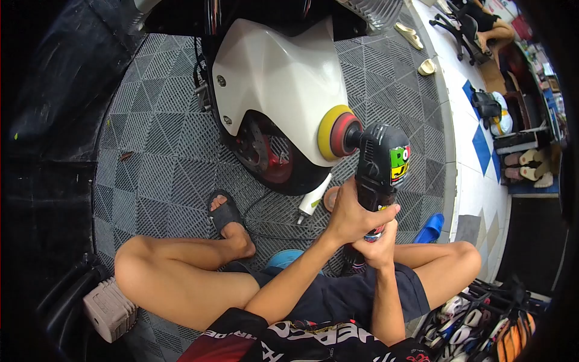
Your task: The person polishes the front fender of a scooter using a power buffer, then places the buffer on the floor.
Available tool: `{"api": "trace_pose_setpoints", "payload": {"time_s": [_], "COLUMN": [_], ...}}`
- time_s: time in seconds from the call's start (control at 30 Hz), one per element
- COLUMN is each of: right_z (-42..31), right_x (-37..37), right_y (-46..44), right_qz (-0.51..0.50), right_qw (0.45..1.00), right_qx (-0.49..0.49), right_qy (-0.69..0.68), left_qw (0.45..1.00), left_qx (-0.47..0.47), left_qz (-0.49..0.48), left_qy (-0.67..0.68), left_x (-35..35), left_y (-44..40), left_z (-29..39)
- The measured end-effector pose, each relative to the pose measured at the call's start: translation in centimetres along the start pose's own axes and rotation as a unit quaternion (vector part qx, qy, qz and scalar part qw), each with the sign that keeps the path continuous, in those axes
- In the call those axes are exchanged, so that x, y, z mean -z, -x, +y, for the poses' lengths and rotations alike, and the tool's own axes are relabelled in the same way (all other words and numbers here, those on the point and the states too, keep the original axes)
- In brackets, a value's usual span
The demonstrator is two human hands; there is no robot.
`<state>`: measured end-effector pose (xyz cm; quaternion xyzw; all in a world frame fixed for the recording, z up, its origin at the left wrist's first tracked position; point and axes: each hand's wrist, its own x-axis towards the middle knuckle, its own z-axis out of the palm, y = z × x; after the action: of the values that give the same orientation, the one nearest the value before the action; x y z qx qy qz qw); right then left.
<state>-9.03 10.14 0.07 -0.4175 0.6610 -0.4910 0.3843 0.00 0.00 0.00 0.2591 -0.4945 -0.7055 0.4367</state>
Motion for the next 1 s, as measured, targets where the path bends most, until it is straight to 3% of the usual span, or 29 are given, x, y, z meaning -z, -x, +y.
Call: {"api": "trace_pose_setpoints", "payload": {"time_s": [0.17,0.27,0.33,0.4,0.43,0.5,0.67,0.77,1.0], "right_z": [1.6,-0.6,-0.5,-1.0,-0.6,0.3,-1.0,-2.0,-3.6], "right_x": [-0.2,-0.2,0.4,0.5,0.8,1.2,1.1,0.9,-0.6], "right_y": [-0.5,-0.8,-0.6,-0.2,0.0,0.1,-0.1,-0.7,-1.5], "right_qz": [-0.007,-0.019,-0.026,-0.022,-0.020,-0.017,0.014,0.016,0.036], "right_qw": [0.998,0.990,0.990,0.993,0.993,0.994,0.997,0.997,0.993], "right_qx": [0.035,0.086,0.071,0.040,0.043,0.050,-0.028,-0.045,0.015], "right_qy": [0.045,0.109,0.120,0.109,0.104,0.094,0.071,0.062,0.108], "left_qw": [0.999,0.999,0.995,0.992,0.992,0.998,0.997,0.997,0.989], "left_qx": [0.029,-0.028,-0.098,-0.093,-0.047,-0.055,0.025,-0.005,-0.015], "left_qz": [-0.031,0.002,0.014,0.015,0.016,0.012,-0.012,-0.018,-0.020], "left_qy": [0.006,0.046,0.027,0.085,0.115,0.016,0.068,0.070,0.146], "left_x": [1.1,0.8,0.5,-0.1,-0.4,-0.5,-1.1,-0.8,0.3], "left_y": [-0.3,0.4,0.9,1.3,1.4,1.0,-0.4,-1.1,-1.9], "left_z": [0.5,-0.6,-1.5,-1.7,-1.6,-1.3,-1.9,-1.6,0.5]}}
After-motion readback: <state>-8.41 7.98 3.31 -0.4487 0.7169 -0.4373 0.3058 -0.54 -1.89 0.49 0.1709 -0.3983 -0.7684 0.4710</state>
